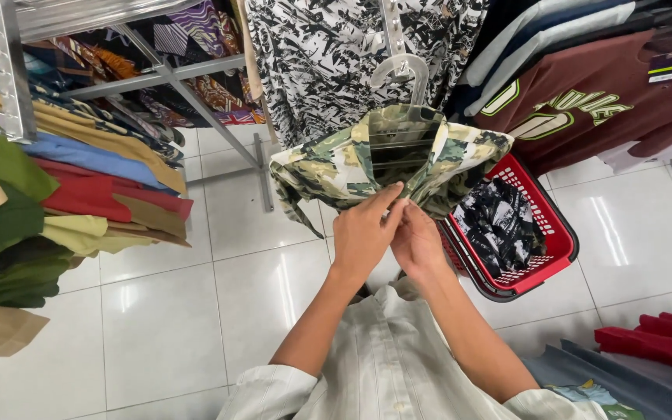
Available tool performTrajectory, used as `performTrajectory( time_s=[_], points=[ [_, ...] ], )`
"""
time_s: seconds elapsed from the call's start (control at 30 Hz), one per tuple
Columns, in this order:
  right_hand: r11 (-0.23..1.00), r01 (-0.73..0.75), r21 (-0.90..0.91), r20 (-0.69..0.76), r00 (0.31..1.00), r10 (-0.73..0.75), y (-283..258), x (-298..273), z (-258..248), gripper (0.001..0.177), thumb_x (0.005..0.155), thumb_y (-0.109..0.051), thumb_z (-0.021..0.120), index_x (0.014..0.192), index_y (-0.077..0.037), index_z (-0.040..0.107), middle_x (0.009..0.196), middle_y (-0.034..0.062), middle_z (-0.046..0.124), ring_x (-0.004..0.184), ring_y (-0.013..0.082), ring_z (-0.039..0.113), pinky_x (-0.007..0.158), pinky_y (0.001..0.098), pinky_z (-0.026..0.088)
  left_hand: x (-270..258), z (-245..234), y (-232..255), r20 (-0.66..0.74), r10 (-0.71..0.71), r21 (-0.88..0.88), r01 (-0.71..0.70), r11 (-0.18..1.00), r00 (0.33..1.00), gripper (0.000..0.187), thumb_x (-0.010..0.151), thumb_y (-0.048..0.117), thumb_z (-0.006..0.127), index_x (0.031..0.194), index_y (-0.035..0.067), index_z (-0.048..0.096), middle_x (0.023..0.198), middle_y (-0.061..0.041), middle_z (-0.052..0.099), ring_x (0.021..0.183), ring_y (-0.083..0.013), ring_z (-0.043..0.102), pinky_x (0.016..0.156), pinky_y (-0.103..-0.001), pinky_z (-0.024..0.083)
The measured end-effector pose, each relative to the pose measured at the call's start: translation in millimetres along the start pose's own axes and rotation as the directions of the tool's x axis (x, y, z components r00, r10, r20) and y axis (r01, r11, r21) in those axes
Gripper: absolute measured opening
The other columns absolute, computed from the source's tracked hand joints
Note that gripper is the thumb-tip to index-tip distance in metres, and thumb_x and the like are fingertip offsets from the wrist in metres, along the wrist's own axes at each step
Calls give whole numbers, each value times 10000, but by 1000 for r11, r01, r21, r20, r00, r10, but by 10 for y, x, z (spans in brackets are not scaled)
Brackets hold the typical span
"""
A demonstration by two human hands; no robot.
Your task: Taking a camouflage shirt out of a shopping basket, unfolding it, and putting it on a hanger.
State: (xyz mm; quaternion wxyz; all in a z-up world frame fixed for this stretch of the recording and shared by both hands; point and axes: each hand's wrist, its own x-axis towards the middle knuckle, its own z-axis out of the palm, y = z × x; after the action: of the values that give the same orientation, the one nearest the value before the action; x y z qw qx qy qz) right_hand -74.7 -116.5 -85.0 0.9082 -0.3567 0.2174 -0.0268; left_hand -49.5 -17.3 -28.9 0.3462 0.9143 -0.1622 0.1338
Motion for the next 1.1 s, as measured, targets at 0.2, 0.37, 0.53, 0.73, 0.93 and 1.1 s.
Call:
performTrajectory(
  time_s=[0.2, 0.37, 0.53, 0.73, 0.93, 1.1],
  points=[
    [1000, 23, -1, -46, 999, -23, 99, 140, -153, 89, 895, -88, 542, 862, -59, 619, 652, -18, 553, 622, 120, 524, 689, 284, 449, 52, -57, -59, -15, 97, -37, -98, 995, 995, 204, 889, 332, 568, 1035, 223, 659, 891, 38, 691, 644, -193, 665, 570, -309, 540],
    [997, 33, -74, -41, 999, -36, 6, 67, 85, 70, 884, -69, 570, 897, -28, 625, 643, -4, 591, 570, 102, 566, 613, 255, 467, 85, 160, -368, -73, 316, 14, -316, 949, 946, 130, 893, 270, 578, 969, 196, 654, 725, 14, 640, 696, -144, 626, 684, -243, 518],
    [994, 40, -104, -67, 997, -47, -41, 53, 165, 63, 879, -77, 581, 874, -32, 624, 632, -8, 586, 559, 85, 574, 597, 229, 481, 114, 182, -374, -137, 409, 56, -405, 912, 902, 138, 913, 190, 546, 1023, 134, 606, 648, -15, 548, 667, -159, 575, 681, -254, 495],
    [986, 61, -157, -156, 984, -86, -52, -6, 308, 93, 893, -124, 578, 854, -46, 608, 596, -12, 546, 554, 82, 559, 560, 235, 473, 135, 247, -338, -190, 401, -28, -414, 910, 896, 130, 895, 122, 540, 1023, 101, 551, 557, -28, 462, 603, -185, 522, 617, -281, 469],
    [973, 123, -195, -195, 967, -161, -55, -21, 412, 122, 888, -158, 596, 857, -41, 607, 633, -19, 529, 586, 65, 532, 573, 219, 469, 196, 181, -291, -173, 303, -171, -332, 928, 937, 138, 856, 109, 590, 983, 88, 539, 608, -42, 542, 600, -187, 544, 612, -274, 491],
    [891, 260, -372, -198, 915, -350, -24, 8, 404, 129, 891, -160, 592, 862, -35, 605, 644, -17, 505, 586, 51, 499, 551, 194, 443, 202, 89, -125, -22, 34, -439, -40, 898, 999, 212, 846, 111, 577, 1026, 82, 469, 738, -61, 669, 580, -168, 545, 596, -319, 506]
  ],
)
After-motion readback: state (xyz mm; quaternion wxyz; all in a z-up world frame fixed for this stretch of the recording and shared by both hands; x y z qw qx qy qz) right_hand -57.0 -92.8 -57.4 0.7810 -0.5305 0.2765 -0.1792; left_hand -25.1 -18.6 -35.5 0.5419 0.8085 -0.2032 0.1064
